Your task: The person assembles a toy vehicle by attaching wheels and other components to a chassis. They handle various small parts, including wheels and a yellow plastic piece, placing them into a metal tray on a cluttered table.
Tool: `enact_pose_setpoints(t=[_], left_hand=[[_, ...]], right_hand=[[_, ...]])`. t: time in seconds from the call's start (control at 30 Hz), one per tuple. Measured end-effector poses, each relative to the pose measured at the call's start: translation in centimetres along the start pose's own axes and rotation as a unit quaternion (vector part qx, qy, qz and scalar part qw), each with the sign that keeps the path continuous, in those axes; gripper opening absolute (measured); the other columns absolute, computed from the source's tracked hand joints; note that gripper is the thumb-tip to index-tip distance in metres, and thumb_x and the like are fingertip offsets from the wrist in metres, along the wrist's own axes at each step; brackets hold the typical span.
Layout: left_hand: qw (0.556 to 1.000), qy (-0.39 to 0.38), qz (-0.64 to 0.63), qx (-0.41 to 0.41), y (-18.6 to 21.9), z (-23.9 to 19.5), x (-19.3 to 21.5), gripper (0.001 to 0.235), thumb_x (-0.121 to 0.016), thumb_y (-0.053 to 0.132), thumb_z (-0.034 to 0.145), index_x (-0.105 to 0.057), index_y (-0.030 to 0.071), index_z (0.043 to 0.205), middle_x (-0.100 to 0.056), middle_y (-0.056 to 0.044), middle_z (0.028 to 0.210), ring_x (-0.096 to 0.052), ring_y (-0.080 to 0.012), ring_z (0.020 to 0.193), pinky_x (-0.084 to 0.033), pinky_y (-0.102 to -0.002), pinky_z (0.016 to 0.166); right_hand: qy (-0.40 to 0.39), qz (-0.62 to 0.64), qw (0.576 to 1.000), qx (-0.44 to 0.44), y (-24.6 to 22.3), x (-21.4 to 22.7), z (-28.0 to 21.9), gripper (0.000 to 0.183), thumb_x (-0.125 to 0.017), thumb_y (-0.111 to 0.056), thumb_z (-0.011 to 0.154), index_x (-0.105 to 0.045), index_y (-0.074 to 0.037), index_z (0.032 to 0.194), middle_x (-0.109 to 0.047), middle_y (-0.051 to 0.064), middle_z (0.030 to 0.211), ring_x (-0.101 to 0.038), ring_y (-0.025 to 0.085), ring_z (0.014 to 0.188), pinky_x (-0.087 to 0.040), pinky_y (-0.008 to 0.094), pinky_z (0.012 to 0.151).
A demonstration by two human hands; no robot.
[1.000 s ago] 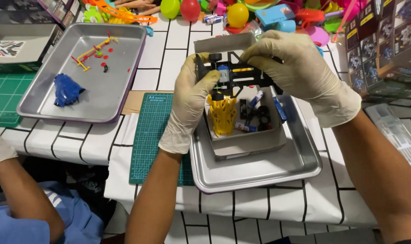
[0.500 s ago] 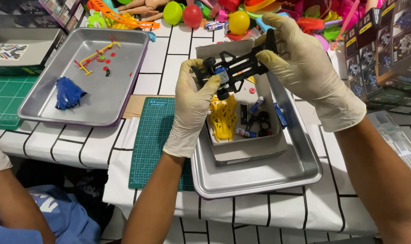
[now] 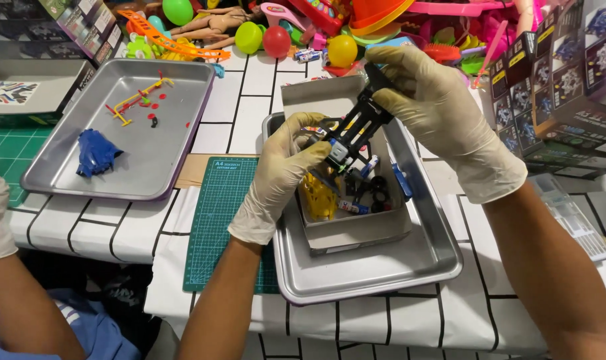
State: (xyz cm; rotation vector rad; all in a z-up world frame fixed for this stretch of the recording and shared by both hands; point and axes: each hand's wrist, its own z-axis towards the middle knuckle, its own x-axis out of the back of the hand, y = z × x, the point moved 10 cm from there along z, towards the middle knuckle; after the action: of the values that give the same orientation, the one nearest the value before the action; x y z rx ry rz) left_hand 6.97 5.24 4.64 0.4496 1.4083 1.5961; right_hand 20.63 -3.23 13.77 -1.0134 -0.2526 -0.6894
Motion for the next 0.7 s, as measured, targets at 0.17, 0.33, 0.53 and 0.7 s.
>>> enact_pose_setpoints(t=[0.17, 0.33, 0.53, 0.7], left_hand=[[0.984, -0.054, 0.169, 0.014, 0.7, -0.3, -1.4, 0.051, -0.069, 0.029, 0.087, -0.056, 0.010, 0.132, -0.059, -0.008, 0.134, -0.061, -0.0244, 0.113, -0.059, -0.033, 0.090], [0.985, -0.026, 0.162, -0.051, 0.6, 0.2, -0.7, 0.040, -0.072, 0.013, 0.088, -0.060, 0.004, 0.126, -0.064, -0.009, 0.122, -0.061, -0.0194, 0.117, -0.049, -0.031, 0.107], [0.992, -0.037, 0.111, -0.046, 0.8, 0.0, -1.4, 0.036, -0.071, 0.011, 0.090, -0.057, 0.005, 0.122, -0.065, -0.008, 0.115, -0.064, -0.0178, 0.110, -0.052, -0.031, 0.104], [0.982, -0.062, 0.176, -0.030, 1.2, -0.3, -2.1, 0.050, -0.071, 0.018, 0.088, -0.052, 0.003, 0.133, -0.065, -0.010, 0.123, -0.064, -0.0192, 0.116, -0.050, -0.031, 0.107]], right_hand=[[-0.026, -0.036, 0.999, 0.000, 0.9, -0.5, -0.1, 0.044, -0.068, 0.001, 0.098, -0.056, -0.005, 0.140, -0.066, 0.009, 0.129, -0.067, 0.015, 0.106, -0.056, 0.026, 0.100], [-0.032, 0.002, 0.999, 0.002, 0.4, -0.3, -0.1, 0.038, -0.058, -0.002, 0.104, -0.051, 0.001, 0.141, -0.060, 0.016, 0.136, -0.062, 0.023, 0.126, -0.051, 0.033, 0.112], [-0.016, -0.075, 0.995, 0.065, 0.2, -0.2, -0.2, 0.034, -0.069, 0.002, 0.100, -0.060, 0.002, 0.133, -0.067, 0.016, 0.125, -0.066, 0.024, 0.113, -0.055, 0.033, 0.104], [-0.029, -0.048, 0.998, 0.017, -0.3, -1.1, -0.1, 0.033, -0.066, 0.000, 0.098, -0.063, -0.002, 0.131, -0.070, 0.012, 0.124, -0.069, 0.021, 0.112, -0.056, 0.031, 0.103]])
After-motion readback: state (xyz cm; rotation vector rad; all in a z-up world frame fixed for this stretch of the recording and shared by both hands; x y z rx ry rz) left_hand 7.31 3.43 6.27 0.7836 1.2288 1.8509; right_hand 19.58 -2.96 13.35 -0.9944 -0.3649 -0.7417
